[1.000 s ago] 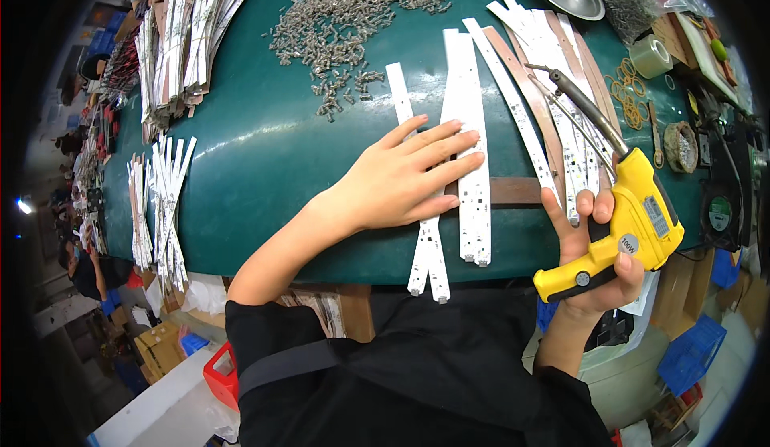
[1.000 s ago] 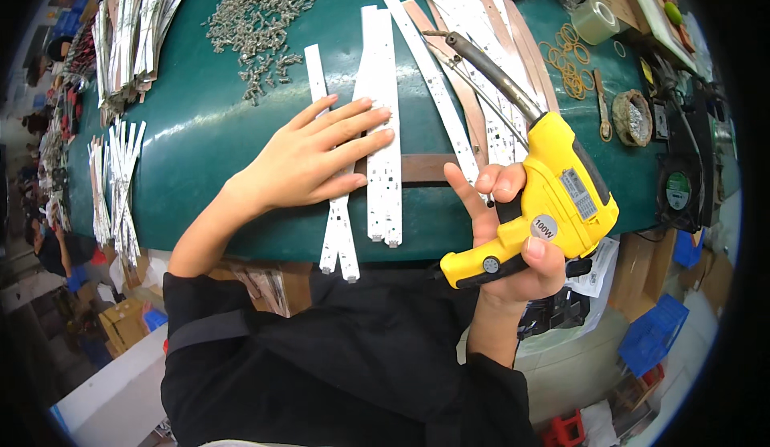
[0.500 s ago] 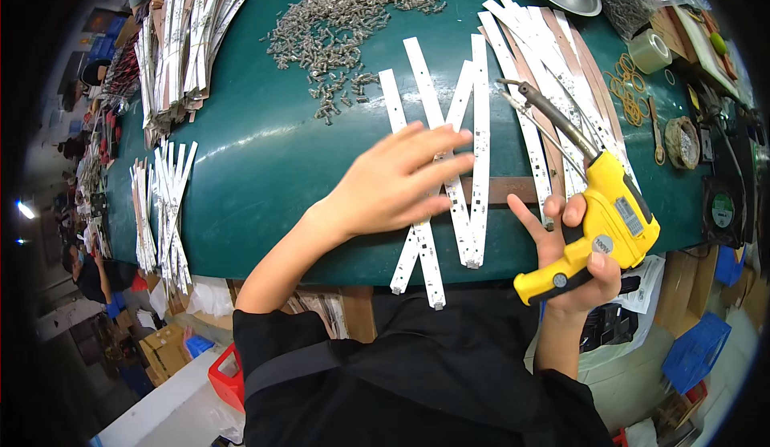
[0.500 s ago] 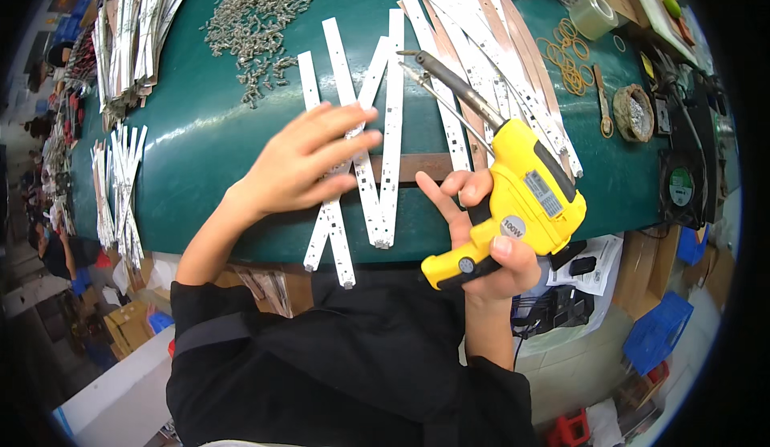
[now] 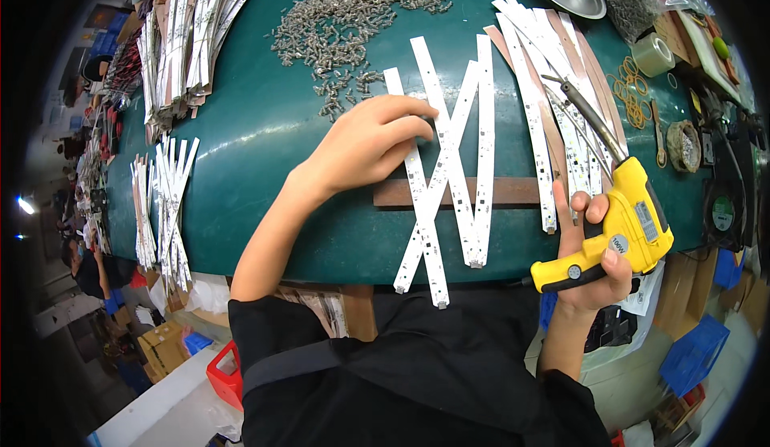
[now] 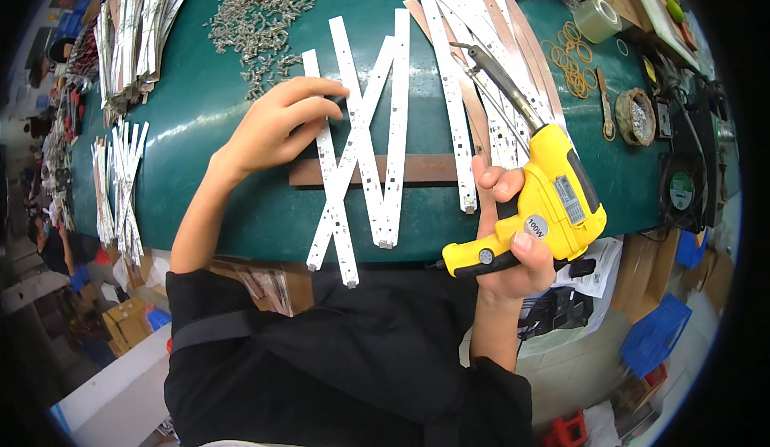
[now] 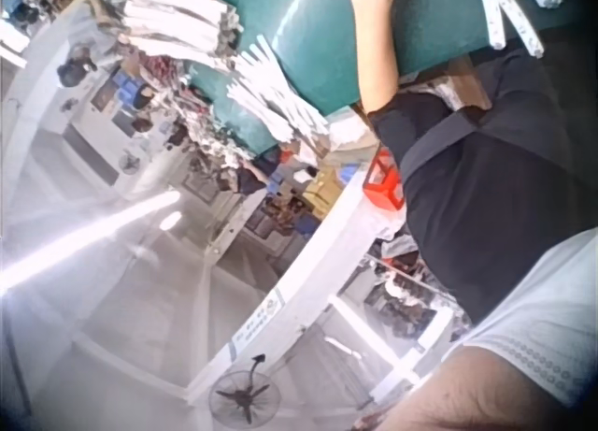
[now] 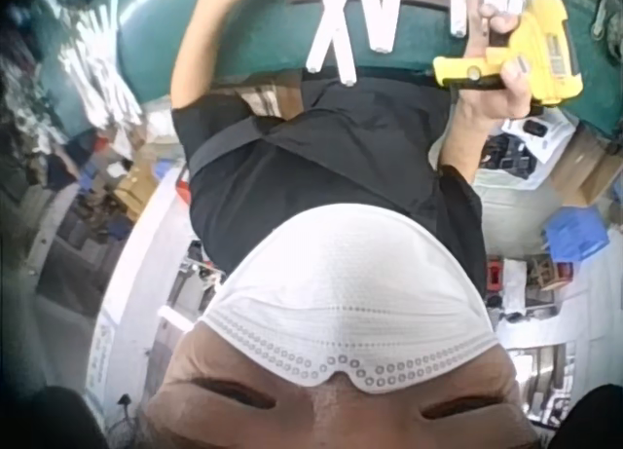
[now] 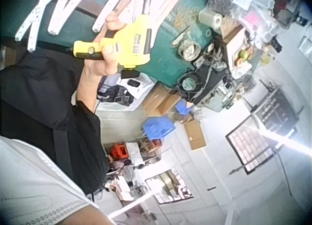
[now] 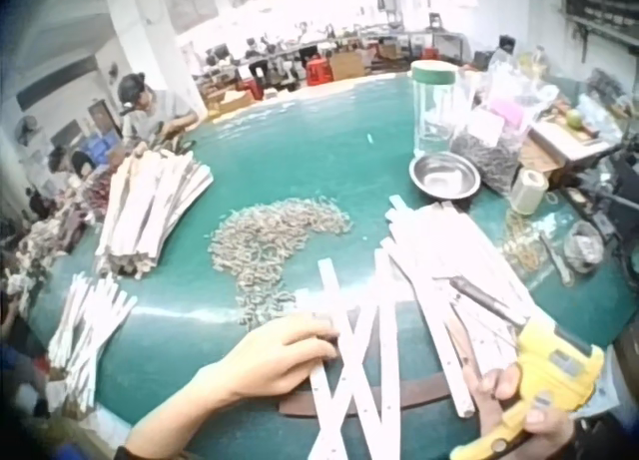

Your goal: The person solders components onto LED strips using a handheld soldering iron, binds a completed batch of strips with a rubber band, and arranges a new set of strips on a block to solder them.

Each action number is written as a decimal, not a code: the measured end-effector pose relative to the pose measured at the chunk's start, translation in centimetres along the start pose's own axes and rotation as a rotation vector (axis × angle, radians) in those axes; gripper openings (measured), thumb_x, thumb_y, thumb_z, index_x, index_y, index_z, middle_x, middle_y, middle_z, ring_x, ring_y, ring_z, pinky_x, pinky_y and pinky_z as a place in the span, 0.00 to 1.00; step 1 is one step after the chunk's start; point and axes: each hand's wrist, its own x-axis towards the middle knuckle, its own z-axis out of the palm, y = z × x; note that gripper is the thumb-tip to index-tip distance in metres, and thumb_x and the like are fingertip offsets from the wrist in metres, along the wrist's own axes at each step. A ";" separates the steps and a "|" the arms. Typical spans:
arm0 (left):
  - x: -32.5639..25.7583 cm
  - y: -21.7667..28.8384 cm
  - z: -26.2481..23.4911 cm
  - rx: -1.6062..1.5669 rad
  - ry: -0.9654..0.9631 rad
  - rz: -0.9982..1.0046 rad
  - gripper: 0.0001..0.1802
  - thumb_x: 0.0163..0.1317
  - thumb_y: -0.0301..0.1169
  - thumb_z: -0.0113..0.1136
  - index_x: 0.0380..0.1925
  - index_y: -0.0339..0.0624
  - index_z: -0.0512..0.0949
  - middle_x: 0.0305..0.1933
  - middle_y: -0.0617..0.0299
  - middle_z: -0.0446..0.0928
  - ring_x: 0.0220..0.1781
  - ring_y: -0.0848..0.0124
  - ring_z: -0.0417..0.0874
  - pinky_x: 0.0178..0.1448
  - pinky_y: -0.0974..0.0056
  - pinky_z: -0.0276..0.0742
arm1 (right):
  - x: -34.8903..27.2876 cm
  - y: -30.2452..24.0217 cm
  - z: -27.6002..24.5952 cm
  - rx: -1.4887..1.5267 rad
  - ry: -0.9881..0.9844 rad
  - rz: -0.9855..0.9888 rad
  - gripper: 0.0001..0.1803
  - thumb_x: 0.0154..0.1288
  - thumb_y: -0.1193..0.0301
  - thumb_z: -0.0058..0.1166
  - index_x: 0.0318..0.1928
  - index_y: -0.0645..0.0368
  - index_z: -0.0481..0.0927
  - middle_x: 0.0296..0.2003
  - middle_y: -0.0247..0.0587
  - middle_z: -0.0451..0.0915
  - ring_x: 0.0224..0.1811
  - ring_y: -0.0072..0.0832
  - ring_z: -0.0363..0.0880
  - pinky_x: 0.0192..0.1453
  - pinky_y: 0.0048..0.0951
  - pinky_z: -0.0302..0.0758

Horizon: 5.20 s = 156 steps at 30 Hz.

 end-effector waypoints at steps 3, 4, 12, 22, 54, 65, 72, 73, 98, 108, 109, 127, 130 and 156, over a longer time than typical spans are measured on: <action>0.0 1.1 -0.2 0.064 0.071 0.135 0.22 0.48 0.20 0.60 0.46 0.47 0.79 0.52 0.61 0.79 0.54 0.60 0.79 0.55 0.57 0.75 | 0.0 -0.4 0.4 0.060 -0.040 0.043 0.43 0.49 0.73 0.54 0.67 0.67 0.55 0.42 0.46 0.71 0.54 0.41 0.69 0.76 0.62 0.44; 0.2 1.3 -0.1 0.063 0.071 0.133 0.22 0.48 0.20 0.60 0.46 0.47 0.79 0.52 0.61 0.79 0.54 0.60 0.79 0.55 0.57 0.75 | 0.0 -0.4 0.5 0.018 -0.014 0.026 0.42 0.50 0.72 0.54 0.67 0.67 0.56 0.41 0.45 0.71 0.52 0.38 0.70 0.73 0.57 0.53; 2.6 1.3 -1.0 0.338 -0.135 0.553 0.18 0.53 0.30 0.57 0.47 0.47 0.79 0.51 0.65 0.78 0.54 0.67 0.78 0.58 0.60 0.76 | -1.7 -1.5 0.6 -1.689 -0.145 -0.515 0.47 0.52 0.73 0.70 0.68 0.71 0.57 0.44 0.48 0.74 0.39 0.30 0.73 0.41 0.32 0.74; 4.0 1.1 -1.5 0.415 -0.270 0.696 0.16 0.53 0.29 0.58 0.44 0.41 0.78 0.45 0.64 0.79 0.48 0.68 0.80 0.54 0.63 0.76 | -0.7 -0.7 -0.9 -1.856 -0.384 -0.721 0.42 0.45 0.72 0.69 0.61 0.73 0.67 0.37 0.47 0.76 0.34 0.43 0.73 0.39 0.40 0.72; 3.8 0.5 -1.6 0.206 -0.218 0.521 0.07 0.53 0.29 0.58 0.33 0.46 0.78 0.44 0.65 0.77 0.46 0.64 0.79 0.52 0.61 0.75 | -2.1 -4.6 1.6 -1.542 0.014 -0.561 0.44 0.60 0.68 0.62 0.70 0.68 0.53 0.32 0.35 0.76 0.35 0.23 0.74 0.45 0.24 0.70; 0.3 2.3 -4.4 0.270 0.184 0.527 0.13 0.47 0.26 0.59 0.36 0.39 0.78 0.39 0.60 0.77 0.37 0.64 0.82 0.37 0.64 0.81 | -2.1 -4.8 1.2 -1.429 0.094 -0.507 0.45 0.58 0.66 0.62 0.70 0.68 0.52 0.29 0.35 0.74 0.33 0.22 0.72 0.45 0.26 0.69; -6.9 0.1 -0.9 0.271 0.226 0.419 0.14 0.47 0.23 0.59 0.37 0.33 0.80 0.40 0.55 0.78 0.39 0.60 0.84 0.39 0.63 0.84 | -1.7 -4.7 0.9 -1.332 -0.004 -0.457 0.42 0.57 0.80 0.52 0.71 0.65 0.50 0.34 0.41 0.71 0.32 0.21 0.65 0.35 0.22 0.64; -7.2 0.5 -0.8 0.266 0.204 0.424 0.14 0.47 0.22 0.60 0.37 0.32 0.79 0.40 0.53 0.78 0.39 0.58 0.84 0.38 0.62 0.85 | -1.7 -4.6 1.0 -1.322 -0.012 -0.445 0.42 0.57 0.80 0.52 0.71 0.65 0.50 0.35 0.41 0.70 0.32 0.21 0.65 0.35 0.22 0.64; -4.7 1.1 0.0 0.034 0.195 0.286 0.13 0.43 0.19 0.65 0.33 0.39 0.79 0.37 0.59 0.80 0.39 0.60 0.84 0.43 0.59 0.82 | -0.6 -6.4 5.6 -1.461 -0.054 -0.462 0.40 0.58 0.75 0.52 0.69 0.72 0.53 0.35 0.41 0.71 0.35 0.26 0.67 0.42 0.26 0.65; -2.0 2.4 1.9 0.040 -0.051 -0.042 0.39 0.56 0.44 0.63 0.65 0.39 0.63 0.72 0.49 0.59 0.75 0.51 0.57 0.75 0.46 0.52 | 0.8 -7.7 6.5 -1.166 -0.137 -0.504 0.30 0.55 0.77 0.46 0.60 0.75 0.63 0.43 0.54 0.71 0.52 0.43 0.71 0.64 0.47 0.66; -1.8 2.0 1.7 -0.025 -0.075 -0.042 0.37 0.56 0.41 0.62 0.63 0.38 0.65 0.71 0.48 0.60 0.76 0.52 0.55 0.76 0.45 0.50 | 0.7 -7.0 6.3 -0.957 -0.119 -0.377 0.32 0.54 0.75 0.48 0.61 0.75 0.61 0.43 0.52 0.70 0.52 0.41 0.69 0.64 0.46 0.67; -7.0 8.2 -2.1 0.153 0.048 -0.441 0.14 0.53 0.39 0.66 0.23 0.42 0.74 0.22 0.57 0.67 0.26 0.60 0.73 0.30 0.58 0.68 | 1.4 -0.4 3.1 0.127 0.021 0.185 0.37 0.54 0.75 0.51 0.64 0.71 0.56 0.39 0.45 0.68 0.53 0.37 0.68 0.68 0.68 0.59; -9.7 8.6 -1.6 0.015 -0.062 -0.737 0.13 0.62 0.37 0.60 0.26 0.38 0.77 0.24 0.55 0.72 0.27 0.58 0.76 0.33 0.58 0.72 | 1.7 0.7 3.2 0.239 0.012 0.231 0.37 0.54 0.75 0.51 0.65 0.70 0.56 0.40 0.45 0.70 0.54 0.37 0.69 0.67 0.68 0.61; -7.5 8.9 -0.6 0.024 0.167 -0.182 0.19 0.47 0.33 0.72 0.39 0.41 0.78 0.41 0.57 0.79 0.37 0.63 0.81 0.38 0.62 0.76 | 1.9 2.9 3.9 0.164 -0.094 0.391 0.32 0.55 0.74 0.51 0.61 0.70 0.63 0.44 0.49 0.74 0.59 0.42 0.71 0.66 0.55 0.68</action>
